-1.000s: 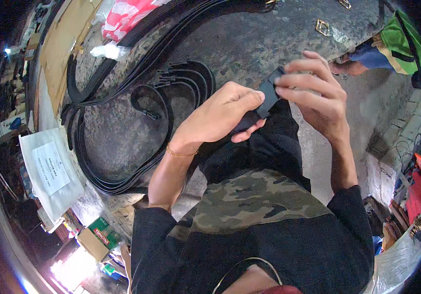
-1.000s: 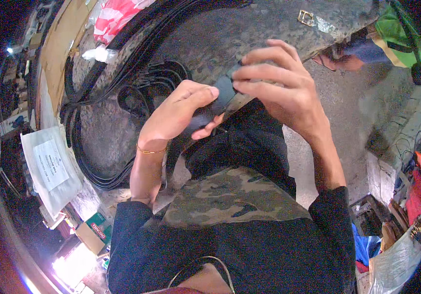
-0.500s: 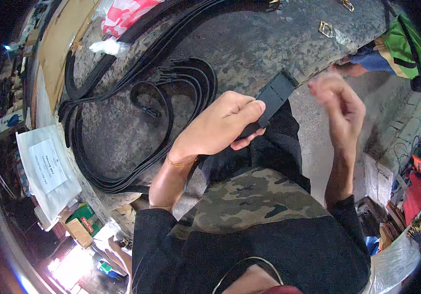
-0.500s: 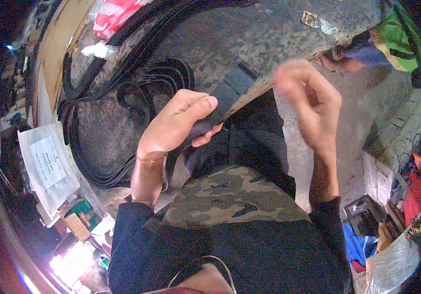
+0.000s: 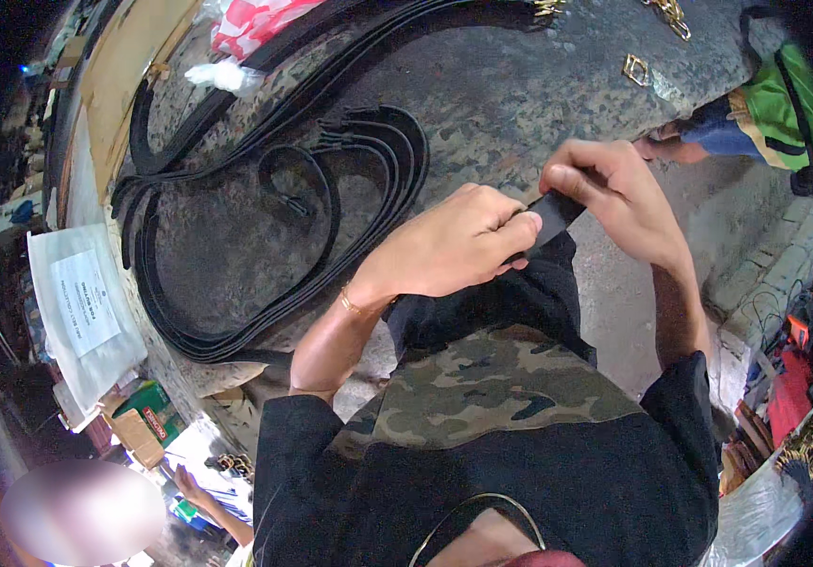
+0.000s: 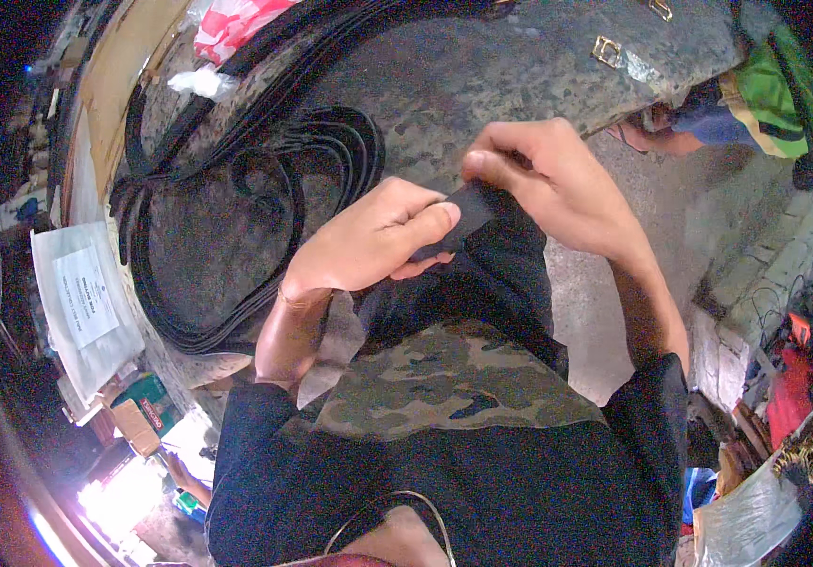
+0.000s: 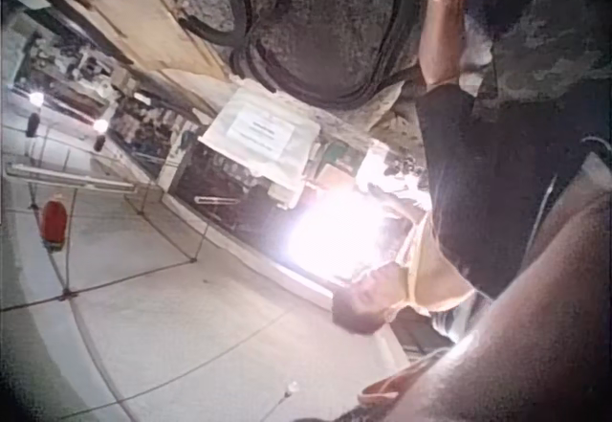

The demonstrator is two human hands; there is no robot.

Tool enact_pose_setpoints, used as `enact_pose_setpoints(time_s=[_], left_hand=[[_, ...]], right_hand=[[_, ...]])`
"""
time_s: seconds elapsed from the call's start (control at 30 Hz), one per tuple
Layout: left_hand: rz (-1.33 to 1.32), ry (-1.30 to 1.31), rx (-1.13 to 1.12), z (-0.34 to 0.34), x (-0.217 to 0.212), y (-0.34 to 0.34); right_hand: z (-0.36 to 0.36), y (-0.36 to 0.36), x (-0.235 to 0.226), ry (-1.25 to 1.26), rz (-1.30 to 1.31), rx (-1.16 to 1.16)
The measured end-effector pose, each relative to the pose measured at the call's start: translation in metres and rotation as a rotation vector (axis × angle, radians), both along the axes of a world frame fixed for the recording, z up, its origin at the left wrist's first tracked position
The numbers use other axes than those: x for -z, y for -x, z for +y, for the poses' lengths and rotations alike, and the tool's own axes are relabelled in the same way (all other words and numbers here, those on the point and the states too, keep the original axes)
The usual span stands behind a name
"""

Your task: Assembling leather straps by threading them through gold-colored metal buckles and loops.

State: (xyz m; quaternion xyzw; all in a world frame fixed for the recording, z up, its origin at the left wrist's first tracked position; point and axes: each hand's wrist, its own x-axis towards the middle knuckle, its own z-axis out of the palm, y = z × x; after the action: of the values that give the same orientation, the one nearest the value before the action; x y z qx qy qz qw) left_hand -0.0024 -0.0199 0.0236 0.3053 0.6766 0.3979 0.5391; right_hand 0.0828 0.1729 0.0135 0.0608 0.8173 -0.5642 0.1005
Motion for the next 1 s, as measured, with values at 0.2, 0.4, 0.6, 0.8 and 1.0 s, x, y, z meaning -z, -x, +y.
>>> enact_pose_setpoints(time_s=[0.2, 0.4, 0.6, 0.8, 1.0], left_hand=[[-0.041, -0.092, 0.006, 0.0, 0.012, 0.003], [0.138, -0.133, -0.006, 0.0, 0.01, -0.002], [0.181, -0.187, -0.069, -0.003, 0.018, 0.0], [0.279, -0.151, -0.069, -0.002, 0.013, 0.004], [0.276, -0.272, -0.144, -0.005, 0.019, 0.006]], right_hand=[[-0.005, -0.005, 0.005, 0.048, 0.363, 0.113], [0.016, -0.004, 0.013, 0.023, 0.132, 0.205], [0.006, 0.008, -0.001, -0.021, 0.231, 0.079], [0.021, 0.012, 0.012, 0.108, 0.051, 0.011], [0.012, 0.014, 0.025, 0.132, 0.199, -0.025]])
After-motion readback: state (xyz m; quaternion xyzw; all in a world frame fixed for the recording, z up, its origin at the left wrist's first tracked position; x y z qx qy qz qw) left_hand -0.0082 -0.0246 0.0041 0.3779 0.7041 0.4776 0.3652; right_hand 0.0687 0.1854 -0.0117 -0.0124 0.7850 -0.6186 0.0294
